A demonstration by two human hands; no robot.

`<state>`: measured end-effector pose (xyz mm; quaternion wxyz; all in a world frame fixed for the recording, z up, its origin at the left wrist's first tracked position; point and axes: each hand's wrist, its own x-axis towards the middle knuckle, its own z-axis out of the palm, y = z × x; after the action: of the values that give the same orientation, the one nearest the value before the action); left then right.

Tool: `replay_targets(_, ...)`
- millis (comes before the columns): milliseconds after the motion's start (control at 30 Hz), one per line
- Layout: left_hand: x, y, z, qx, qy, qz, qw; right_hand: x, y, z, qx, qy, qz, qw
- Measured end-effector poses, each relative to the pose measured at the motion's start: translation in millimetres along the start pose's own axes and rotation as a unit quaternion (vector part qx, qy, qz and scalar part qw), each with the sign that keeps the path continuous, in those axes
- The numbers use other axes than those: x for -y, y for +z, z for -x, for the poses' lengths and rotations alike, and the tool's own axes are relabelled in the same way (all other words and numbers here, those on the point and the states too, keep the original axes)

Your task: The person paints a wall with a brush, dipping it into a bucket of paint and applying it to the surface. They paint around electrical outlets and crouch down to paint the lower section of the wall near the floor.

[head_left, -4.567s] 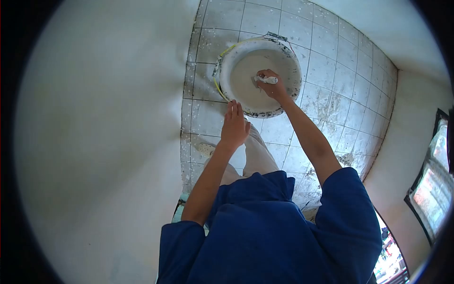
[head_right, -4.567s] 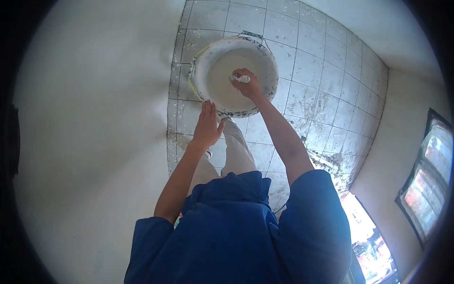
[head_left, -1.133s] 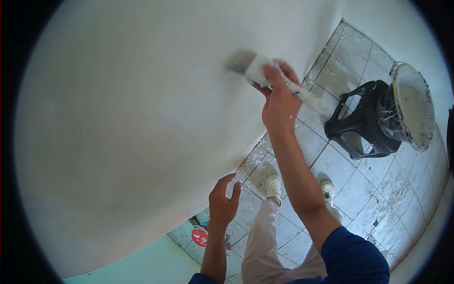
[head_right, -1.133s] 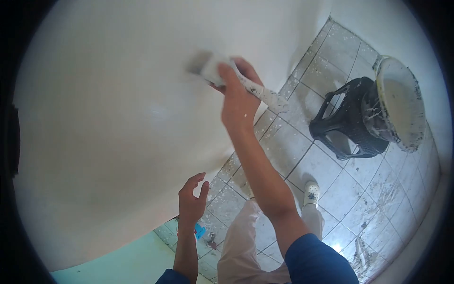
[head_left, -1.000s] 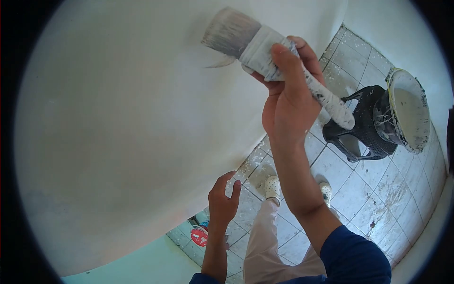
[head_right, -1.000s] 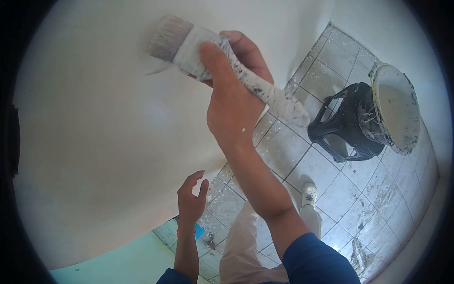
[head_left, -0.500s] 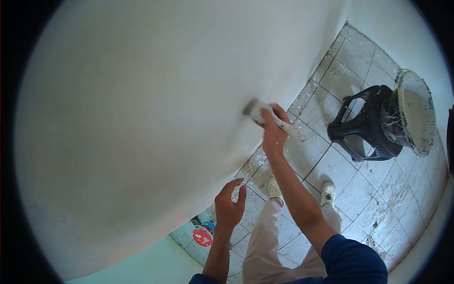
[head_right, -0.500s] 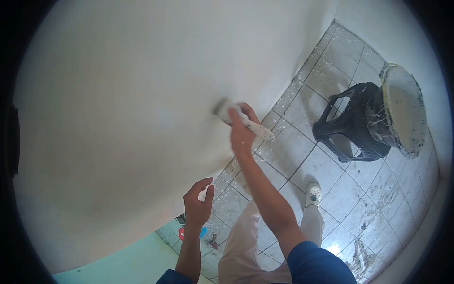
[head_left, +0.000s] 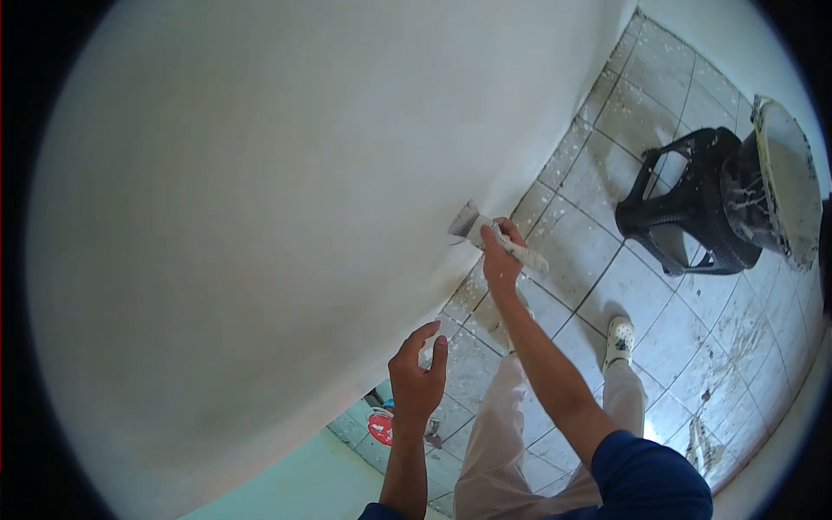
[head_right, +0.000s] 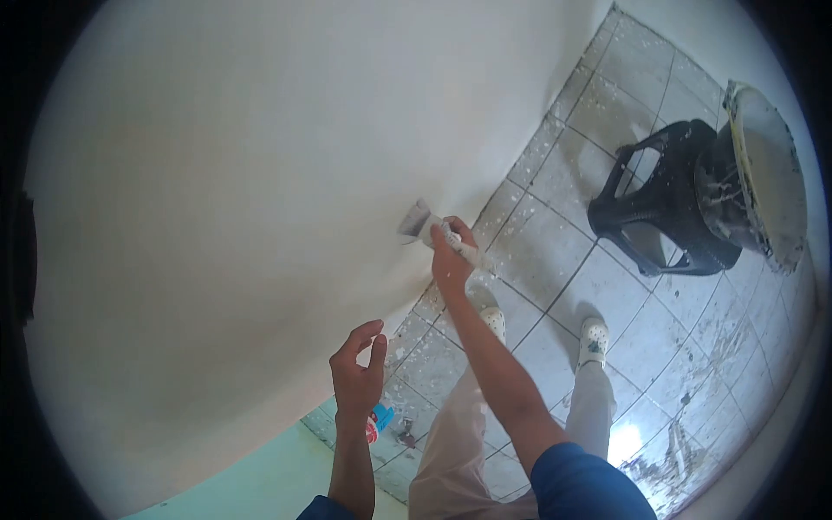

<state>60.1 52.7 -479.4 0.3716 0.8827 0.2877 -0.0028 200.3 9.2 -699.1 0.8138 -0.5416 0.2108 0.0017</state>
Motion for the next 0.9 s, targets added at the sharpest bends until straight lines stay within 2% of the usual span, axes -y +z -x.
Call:
replay_targets(33, 3, 2, 0, 0.006, 0.001, -0.007, 1.000, -24, -11, -8, -0.008, 0.009, 0.045, 0.999)
replay_targets(133, 3, 2, 1, 0.017, 0.012, -0.018, 1.000, -30, -22, -30, -0.039, 0.106, -0.016, 0.993)
replay_targets(167, 0, 0, 2, 0.019, 0.017, -0.019, 0.999, -44, -25, -43, -0.015, 0.003, 0.082, 0.997)
replay_targets(233, -11, -2, 2, 0.014, 0.022, -0.008, 1.000, 48, 14, -37, -0.049, 0.082, -0.089, 0.991)
replay_targets(367, -36, -3, -1, 0.020, 0.036, 0.011, 0.999, 246, 49, -15, 0.091, 0.024, -0.257, 0.962)
replay_targets(467, -41, 10, -5, 0.021, 0.047, 0.015, 0.999, 303, 55, -13, 0.152, -0.062, -0.303, 0.939)
replay_targets(533, -31, 28, -12, 0.017, 0.058, 0.014, 0.998, 263, 53, -29, 0.105, -0.052, -0.244, 0.963)
replay_targets(600, -15, 60, -27, 0.014, 0.053, 0.044, 0.998, 145, 34, -65, 0.045, -0.069, -0.146, 0.986)
replay_targets(667, 14, 100, -38, 0.016, 0.040, 0.051, 0.998, 2, -18, -104, -0.019, -0.056, -0.045, 0.997)
replay_targets(733, 46, 146, -58, 0.015, 0.028, 0.045, 0.998, -119, -77, -135, -0.006, 0.071, -0.056, 0.996)
replay_targets(800, 89, 190, -72, 0.015, 0.031, 0.021, 0.999, -156, -105, -143, -0.021, 0.119, -0.037, 0.992)
replay_targets(867, 118, 224, -77, 0.013, 0.016, 0.024, 1.000, -159, -106, -154, -0.016, 0.132, -0.059, 0.989)
replay_targets(900, 118, 229, -80, 0.046, -0.008, 0.040, 0.998, -138, -90, -153, -0.008, 0.124, -0.092, 0.988)
